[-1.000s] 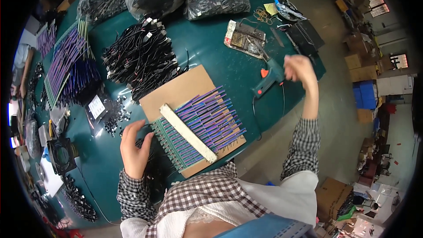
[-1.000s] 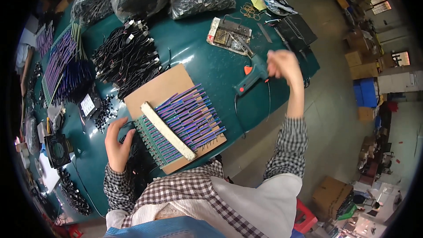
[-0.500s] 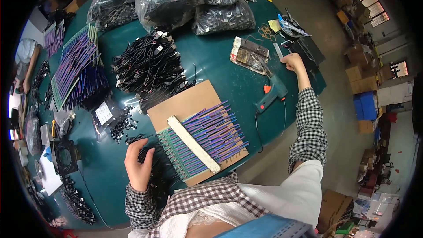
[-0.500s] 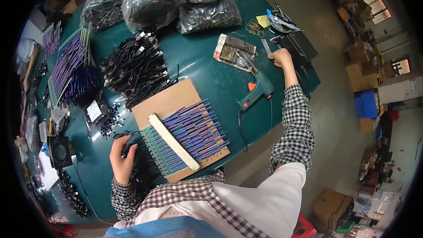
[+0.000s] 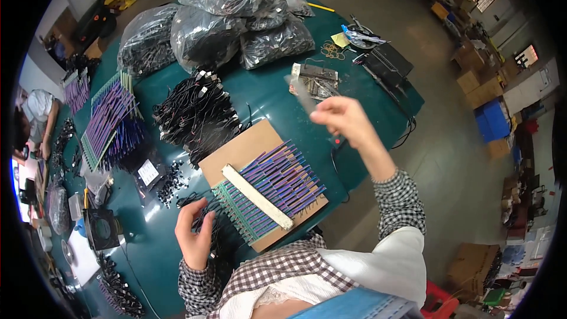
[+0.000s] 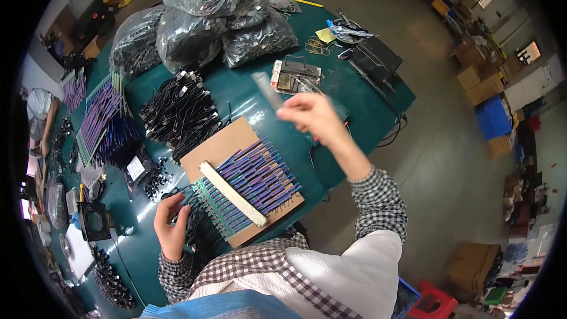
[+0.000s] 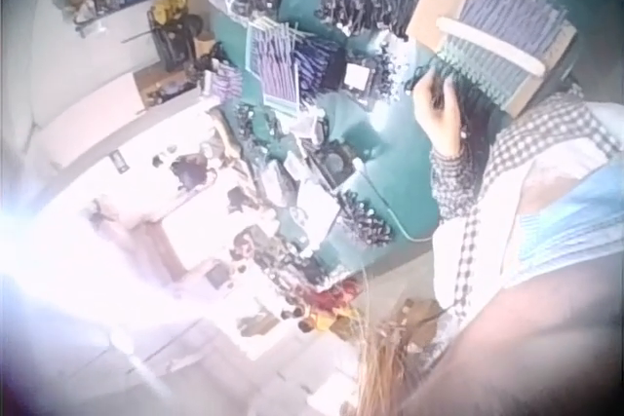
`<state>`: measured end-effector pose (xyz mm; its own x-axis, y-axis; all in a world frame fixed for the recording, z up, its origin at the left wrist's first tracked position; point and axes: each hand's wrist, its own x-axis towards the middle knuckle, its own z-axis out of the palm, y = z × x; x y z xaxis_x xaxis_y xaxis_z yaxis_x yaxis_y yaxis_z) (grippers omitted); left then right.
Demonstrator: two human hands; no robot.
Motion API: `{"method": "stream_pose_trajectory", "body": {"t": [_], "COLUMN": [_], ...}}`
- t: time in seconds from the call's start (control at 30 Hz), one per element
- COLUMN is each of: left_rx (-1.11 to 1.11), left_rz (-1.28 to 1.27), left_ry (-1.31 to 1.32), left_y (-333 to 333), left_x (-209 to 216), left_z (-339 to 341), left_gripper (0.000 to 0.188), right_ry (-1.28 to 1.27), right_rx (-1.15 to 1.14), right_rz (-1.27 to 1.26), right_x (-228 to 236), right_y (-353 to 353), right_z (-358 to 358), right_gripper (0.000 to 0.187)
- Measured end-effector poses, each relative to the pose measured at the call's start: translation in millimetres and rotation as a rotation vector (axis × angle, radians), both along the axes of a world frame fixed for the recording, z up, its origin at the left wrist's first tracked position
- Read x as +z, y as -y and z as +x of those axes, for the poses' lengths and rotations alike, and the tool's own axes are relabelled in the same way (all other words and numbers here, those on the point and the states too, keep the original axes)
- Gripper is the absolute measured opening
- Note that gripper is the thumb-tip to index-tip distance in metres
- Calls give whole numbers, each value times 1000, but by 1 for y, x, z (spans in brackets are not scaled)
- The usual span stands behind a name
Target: The person solders multiple colored wires onto a green printed circuit board using a soldering iron.
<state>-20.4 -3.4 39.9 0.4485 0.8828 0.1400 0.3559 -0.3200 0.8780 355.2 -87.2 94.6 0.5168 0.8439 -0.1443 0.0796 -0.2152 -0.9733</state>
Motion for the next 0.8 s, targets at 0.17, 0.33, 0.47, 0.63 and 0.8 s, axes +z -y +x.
{"method": "stream_pose_trajectory", "body": {"t": [0.17, 0.33, 0.47, 0.63, 0.8], "left_rx": [-148, -134, -50, 167, 523], "left_rz": [-209, -702, -845, -706, -416], "left_ry": [137, 600, 745, 735, 429], "left_y": [-2, -10, -7, -18, -70], "left_x": [0, -1, -9, -16, -45], "left_z": [18, 55, 50, 15, -87], "left_gripper": [30, 35, 27, 22, 20], "right_ry": [-264, -244, -266, -269, -232], "right_rx": [306, 387, 536, 612, 676], "right_rz": [42, -40, -102, -104, -145], "right_x": [-26, -28, -36, -40, -42], "right_y": [-26, -34, -47, -57, -53], "right_z": [-68, -116, -152, -169, -140], "right_gripper": [21, 14, 12, 22, 21]}}
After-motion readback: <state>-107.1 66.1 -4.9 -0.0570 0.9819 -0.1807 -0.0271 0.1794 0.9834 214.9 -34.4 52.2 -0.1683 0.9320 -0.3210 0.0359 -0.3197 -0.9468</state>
